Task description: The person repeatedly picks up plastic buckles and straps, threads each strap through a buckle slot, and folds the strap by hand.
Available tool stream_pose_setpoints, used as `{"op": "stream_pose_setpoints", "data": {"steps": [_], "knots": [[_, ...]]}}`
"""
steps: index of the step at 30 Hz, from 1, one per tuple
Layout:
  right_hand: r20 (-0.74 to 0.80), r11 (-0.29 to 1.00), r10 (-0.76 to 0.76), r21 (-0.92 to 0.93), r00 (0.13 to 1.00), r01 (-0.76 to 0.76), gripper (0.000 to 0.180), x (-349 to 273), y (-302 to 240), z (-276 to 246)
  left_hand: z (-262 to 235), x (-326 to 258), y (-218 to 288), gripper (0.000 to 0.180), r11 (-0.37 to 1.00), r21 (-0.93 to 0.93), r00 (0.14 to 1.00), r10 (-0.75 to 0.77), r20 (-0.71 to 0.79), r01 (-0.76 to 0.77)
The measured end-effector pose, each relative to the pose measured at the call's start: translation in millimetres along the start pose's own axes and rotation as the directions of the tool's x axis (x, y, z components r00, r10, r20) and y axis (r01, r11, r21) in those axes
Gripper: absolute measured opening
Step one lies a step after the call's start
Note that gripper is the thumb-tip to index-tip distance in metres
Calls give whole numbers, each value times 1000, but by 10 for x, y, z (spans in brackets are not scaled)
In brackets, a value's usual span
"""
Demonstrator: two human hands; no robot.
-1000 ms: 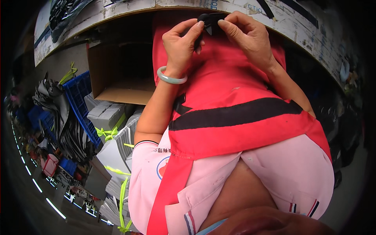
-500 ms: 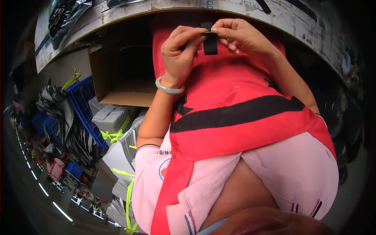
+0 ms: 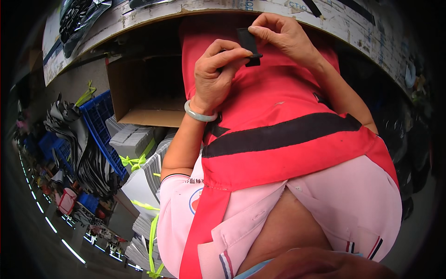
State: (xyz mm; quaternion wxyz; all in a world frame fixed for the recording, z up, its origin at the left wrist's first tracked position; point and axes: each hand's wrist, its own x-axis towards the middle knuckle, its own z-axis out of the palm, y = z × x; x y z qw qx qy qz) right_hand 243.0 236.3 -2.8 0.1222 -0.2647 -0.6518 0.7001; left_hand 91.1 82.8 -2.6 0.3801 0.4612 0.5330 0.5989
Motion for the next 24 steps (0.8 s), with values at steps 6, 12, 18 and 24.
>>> {"op": "stream_pose_setpoints", "data": {"steps": [6,12,18,24], "knots": [[-145,999,21,28,989,-18,16,60,135,99,-81,-77,117,20,995,-23,995,-98,19,98],[148,989,132,52,980,-141,29,117,74,404,-519,-360,380,16,972,24,971,-231,-54,232],[266,999,-5,34,964,-4,27,38,-71,477,-609,-512,235,14,808,-542,886,-404,-226,230],[150,952,-162,-235,975,194,25,-35,-85,606,-364,-322,44,19,604,-766,861,-490,-140,220]]}}
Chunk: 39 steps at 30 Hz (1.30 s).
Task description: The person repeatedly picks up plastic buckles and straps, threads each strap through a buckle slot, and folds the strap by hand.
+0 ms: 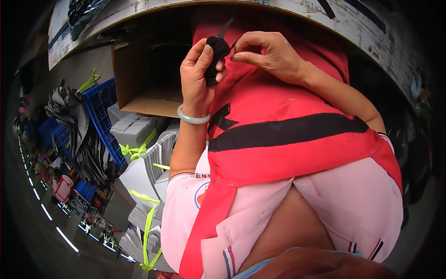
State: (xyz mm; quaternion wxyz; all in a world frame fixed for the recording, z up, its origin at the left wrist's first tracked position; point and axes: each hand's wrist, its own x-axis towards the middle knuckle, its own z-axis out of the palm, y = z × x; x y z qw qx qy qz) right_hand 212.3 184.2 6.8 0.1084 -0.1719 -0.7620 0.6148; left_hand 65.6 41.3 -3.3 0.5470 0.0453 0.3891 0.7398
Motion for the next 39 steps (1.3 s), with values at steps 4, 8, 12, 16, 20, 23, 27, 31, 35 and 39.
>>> {"op": "stream_pose_setpoints", "data": {"steps": [4,8,12,16,20,23,27,31,35,39], "knots": [[-100,998,8,-55,995,-14,16,22,-14,-42,-22,34,-22,23,999,31,998,-37,50,35],[-81,969,-188,-180,979,171,14,33,168,-37,-13,80,-22,21,995,94,1000,-12,-19,14],[-118,800,-402,-527,908,286,15,73,166,-120,4,75,-9,17,968,251,999,-10,-44,21],[93,997,3,76,996,-10,13,69,279,-126,21,70,-3,15,950,305,997,-49,-62,66],[244,882,299,298,923,-364,17,64,274,-151,-66,128,-42,12,982,163,988,-75,-133,96],[270,836,338,354,902,-419,20,66,312,-166,-110,168,-79,16,971,219,983,-62,-173,100],[331,761,372,426,867,-489,20,66,386,-165,-161,187,-127,16,963,254,985,-51,-167,93],[328,750,369,448,870,-487,19,57,399,-128,-176,172,-125,15,962,264,985,-20,-171,65],[313,767,380,419,871,-485,27,80,297,-38,-230,84,-80,14,966,256,981,22,-195,29],[329,858,318,299,889,-418,27,46,364,10,-695,-129,225,18,849,512,878,339,-339,-130]]}}
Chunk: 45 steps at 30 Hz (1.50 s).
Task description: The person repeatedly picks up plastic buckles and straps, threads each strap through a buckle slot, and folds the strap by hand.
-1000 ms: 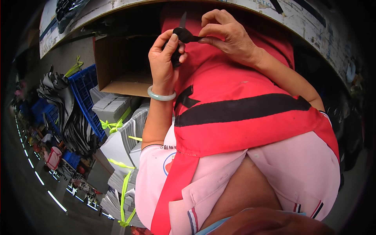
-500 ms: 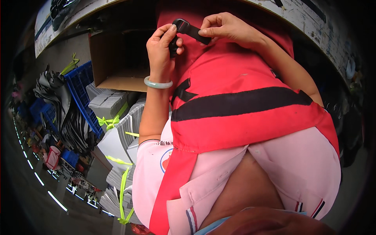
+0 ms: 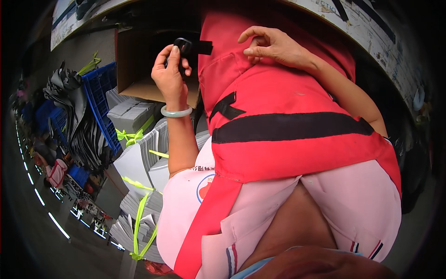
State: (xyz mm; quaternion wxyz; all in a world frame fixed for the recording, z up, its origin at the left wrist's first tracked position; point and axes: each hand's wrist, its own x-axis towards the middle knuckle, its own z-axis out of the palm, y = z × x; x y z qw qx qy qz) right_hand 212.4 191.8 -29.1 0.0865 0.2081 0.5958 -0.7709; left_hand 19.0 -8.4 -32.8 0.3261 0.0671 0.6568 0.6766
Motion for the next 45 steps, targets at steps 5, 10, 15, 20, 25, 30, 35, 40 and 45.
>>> {"op": "stream_pose_setpoints", "data": {"steps": [5,10,15,20,25,30,35,40,45], "knots": [[-10,990,89,-111,996,-90,22,9,13,-20,-665,45,86,27,891,424,928,284,-242,-162],[-50,991,-25,-129,998,18,25,3,-224,214,391,-164,-57,29,999,47,957,12,288,-27],[-256,993,-117,-39,960,110,18,-60,-45,-10,1106,-170,-235,42,987,-54,885,160,437,-151],[-312,989,-38,121,949,80,20,-77,-182,-96,1115,-8,-83,55,971,-62,858,-173,484,231],[-267,957,-291,-90,919,277,21,-109,-105,-308,989,117,-27,49,815,61,585,-463,666,576],[-230,544,-741,-757,631,362,17,-168,-132,-348,1138,86,-107,53,709,-98,572,-471,671,699],[-16,193,-817,-950,577,247,21,-218,-38,-425,1403,-3,-41,44,815,66,649,-505,570,576],[-260,477,-702,-863,663,168,18,-269,-332,-889,1444,112,-187,21,965,131,856,-264,444,229],[-533,317,-714,-824,454,-469,27,-168,-446,-1604,1466,166,-186,15,961,273,841,-177,512,36]]}}
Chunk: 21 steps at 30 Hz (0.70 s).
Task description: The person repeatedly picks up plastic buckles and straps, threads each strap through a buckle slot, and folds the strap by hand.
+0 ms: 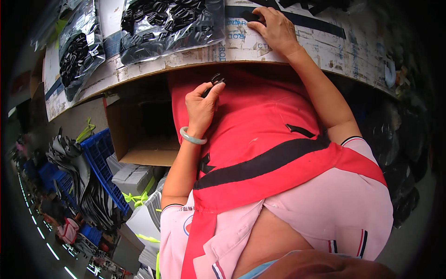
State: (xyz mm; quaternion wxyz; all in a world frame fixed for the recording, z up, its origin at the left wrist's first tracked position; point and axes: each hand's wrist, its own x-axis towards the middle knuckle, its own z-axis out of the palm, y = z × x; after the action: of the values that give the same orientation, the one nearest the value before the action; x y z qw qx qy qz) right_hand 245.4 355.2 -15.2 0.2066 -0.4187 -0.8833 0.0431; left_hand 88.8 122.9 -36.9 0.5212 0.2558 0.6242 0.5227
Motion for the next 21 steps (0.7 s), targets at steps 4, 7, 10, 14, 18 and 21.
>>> {"op": "stream_pose_setpoints", "data": {"steps": [4,7,10,14,18,21], "knots": [[173,924,144,329,974,-195,23,61,-42,-133,78,15,125,15,992,-60,992,107,-66,-111],[97,926,142,340,985,-166,17,47,-50,-125,93,23,195,15,995,-86,996,49,-79,-55],[257,743,18,643,966,-185,21,-202,-229,-210,55,-29,225,16,995,-95,996,5,-89,-14],[634,307,-120,756,764,-578,17,-643,-771,-329,19,-37,180,17,985,-169,997,4,-71,-16],[763,178,-78,644,641,-745,20,-772,-859,-272,25,-36,128,14,981,-171,993,73,-89,-88],[776,90,-43,630,629,-771,23,-792,-844,-208,35,-56,101,13,986,-78,983,140,-115,-149]]}}
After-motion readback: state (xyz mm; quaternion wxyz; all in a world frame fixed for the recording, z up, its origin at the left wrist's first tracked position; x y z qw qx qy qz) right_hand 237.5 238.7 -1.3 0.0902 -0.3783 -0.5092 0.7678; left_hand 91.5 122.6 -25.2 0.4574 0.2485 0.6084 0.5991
